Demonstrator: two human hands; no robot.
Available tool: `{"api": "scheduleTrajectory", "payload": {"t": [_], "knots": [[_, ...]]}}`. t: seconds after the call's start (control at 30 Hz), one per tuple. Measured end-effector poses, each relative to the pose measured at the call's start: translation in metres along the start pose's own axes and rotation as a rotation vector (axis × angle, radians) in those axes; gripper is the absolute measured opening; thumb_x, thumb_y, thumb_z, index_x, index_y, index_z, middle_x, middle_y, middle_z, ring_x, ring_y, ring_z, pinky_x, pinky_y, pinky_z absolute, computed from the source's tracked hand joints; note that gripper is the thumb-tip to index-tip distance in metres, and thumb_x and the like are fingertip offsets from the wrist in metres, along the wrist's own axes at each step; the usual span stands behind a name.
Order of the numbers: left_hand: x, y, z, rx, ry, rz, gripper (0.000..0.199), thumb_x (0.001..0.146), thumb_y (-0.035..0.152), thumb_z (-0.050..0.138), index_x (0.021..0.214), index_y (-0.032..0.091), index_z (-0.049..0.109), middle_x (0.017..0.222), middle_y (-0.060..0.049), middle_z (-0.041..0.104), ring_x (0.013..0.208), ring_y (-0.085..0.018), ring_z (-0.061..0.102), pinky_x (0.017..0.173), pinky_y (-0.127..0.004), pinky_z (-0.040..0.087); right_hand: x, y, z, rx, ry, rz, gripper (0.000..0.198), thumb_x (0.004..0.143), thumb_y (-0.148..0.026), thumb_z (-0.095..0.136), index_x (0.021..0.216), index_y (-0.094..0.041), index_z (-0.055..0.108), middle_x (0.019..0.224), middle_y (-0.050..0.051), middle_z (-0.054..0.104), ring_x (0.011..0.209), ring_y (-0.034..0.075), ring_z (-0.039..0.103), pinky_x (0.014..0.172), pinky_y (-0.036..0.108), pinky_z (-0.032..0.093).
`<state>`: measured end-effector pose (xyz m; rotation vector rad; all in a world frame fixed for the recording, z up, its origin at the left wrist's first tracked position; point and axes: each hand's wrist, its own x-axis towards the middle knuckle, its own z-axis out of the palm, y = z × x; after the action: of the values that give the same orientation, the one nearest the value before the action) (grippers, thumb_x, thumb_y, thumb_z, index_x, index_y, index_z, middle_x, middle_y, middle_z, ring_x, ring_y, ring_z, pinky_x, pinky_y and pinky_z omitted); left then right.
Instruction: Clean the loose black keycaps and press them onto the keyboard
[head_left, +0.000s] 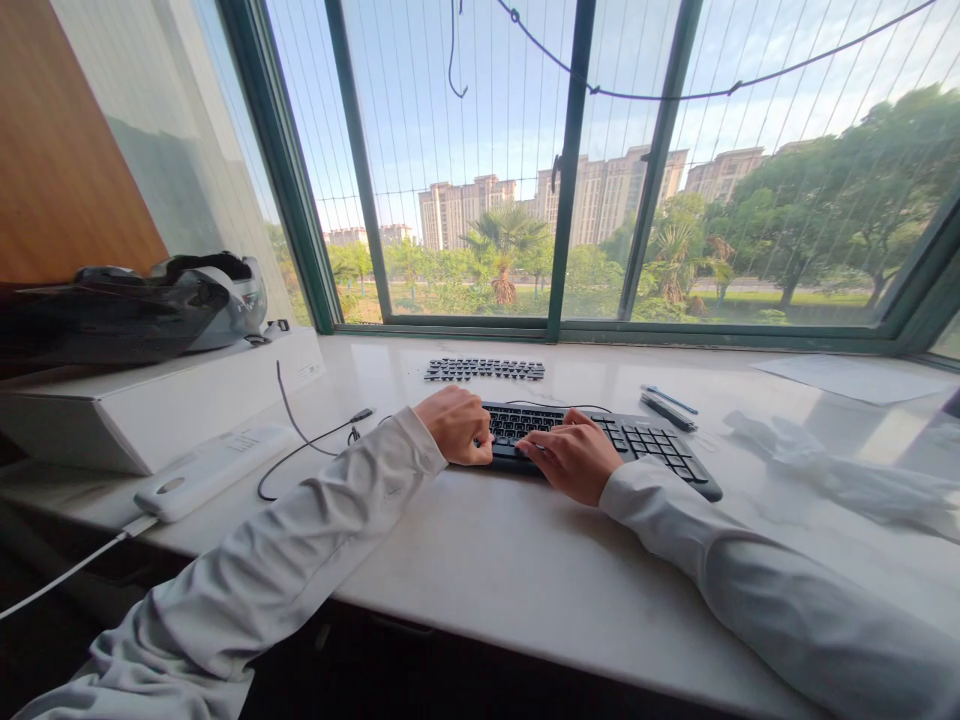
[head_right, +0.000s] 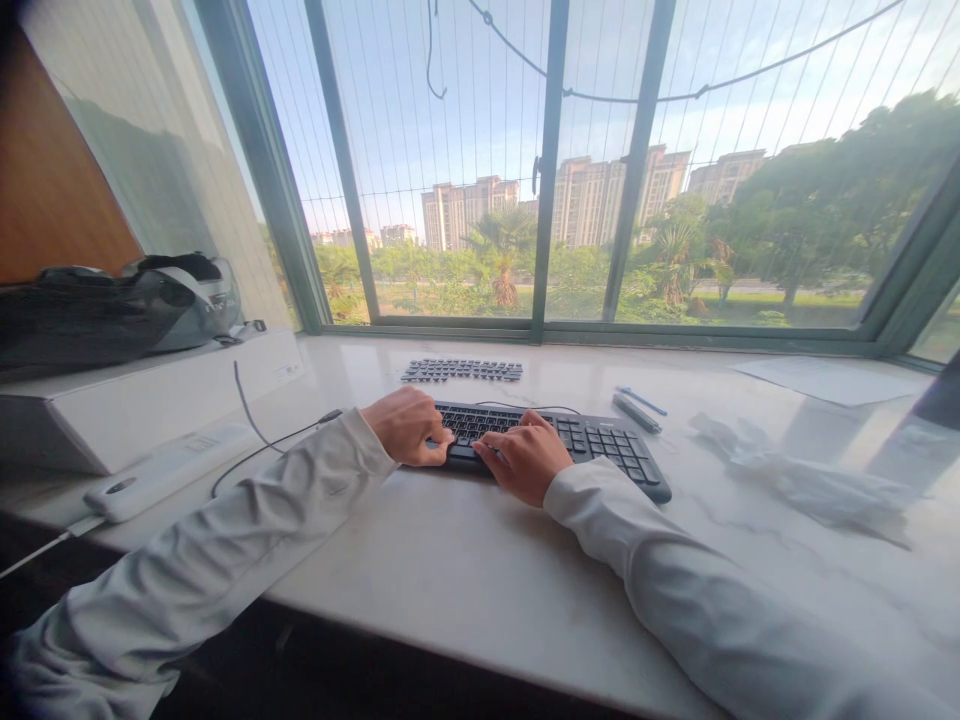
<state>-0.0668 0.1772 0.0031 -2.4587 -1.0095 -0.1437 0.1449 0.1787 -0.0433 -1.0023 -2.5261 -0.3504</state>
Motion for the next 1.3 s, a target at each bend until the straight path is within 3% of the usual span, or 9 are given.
{"api": "scheduleTrajectory", "payload": {"t": [0.73, 1.0, 1.3], "knots": [[0.008, 0.005, 0.000, 0.000, 0.028, -0.001, 0.024, 0.062, 0.029, 0.054, 0.047, 0.015, 0.065, 0.046, -0.010, 0.059, 0.043, -0.018, 0.052, 0.046, -0.027, 0.029, 0.003, -0.008, -0.001, -0.014, 0.028, -0.032, 0.041, 0.095, -0.038, 0.030, 0.087, -0.024, 0.068, 0.058, 0.001, 0.064, 0.057, 0.011, 0.054, 0.074, 0.029, 0.025], [0.007, -0.003, 0.006, -0.084, 0.028, 0.030, 0.025, 0.063, 0.029, 0.054, 0.043, 0.018, 0.062, 0.041, -0.005, 0.057, 0.038, -0.014, 0.048, 0.044, -0.025, 0.026, 0.005, -0.011, 0.003, -0.028, 0.025, -0.036, 0.038, 0.095, -0.038, 0.031, 0.089, -0.025, 0.067, 0.064, 0.000, 0.066, 0.059, 0.011, 0.057, 0.075, 0.030, 0.026], [0.002, -0.005, 0.012, -0.069, 0.109, 0.021, 0.024, 0.068, 0.029, 0.055, 0.051, 0.018, 0.067, 0.049, -0.005, 0.062, 0.043, -0.012, 0.050, 0.047, -0.025, 0.028, 0.004, -0.006, 0.003, 0.002, 0.008, -0.030, 0.032, 0.091, -0.042, 0.038, 0.101, -0.030, 0.066, 0.066, 0.000, 0.068, 0.062, 0.012, 0.059, 0.078, 0.031, 0.028]]}}
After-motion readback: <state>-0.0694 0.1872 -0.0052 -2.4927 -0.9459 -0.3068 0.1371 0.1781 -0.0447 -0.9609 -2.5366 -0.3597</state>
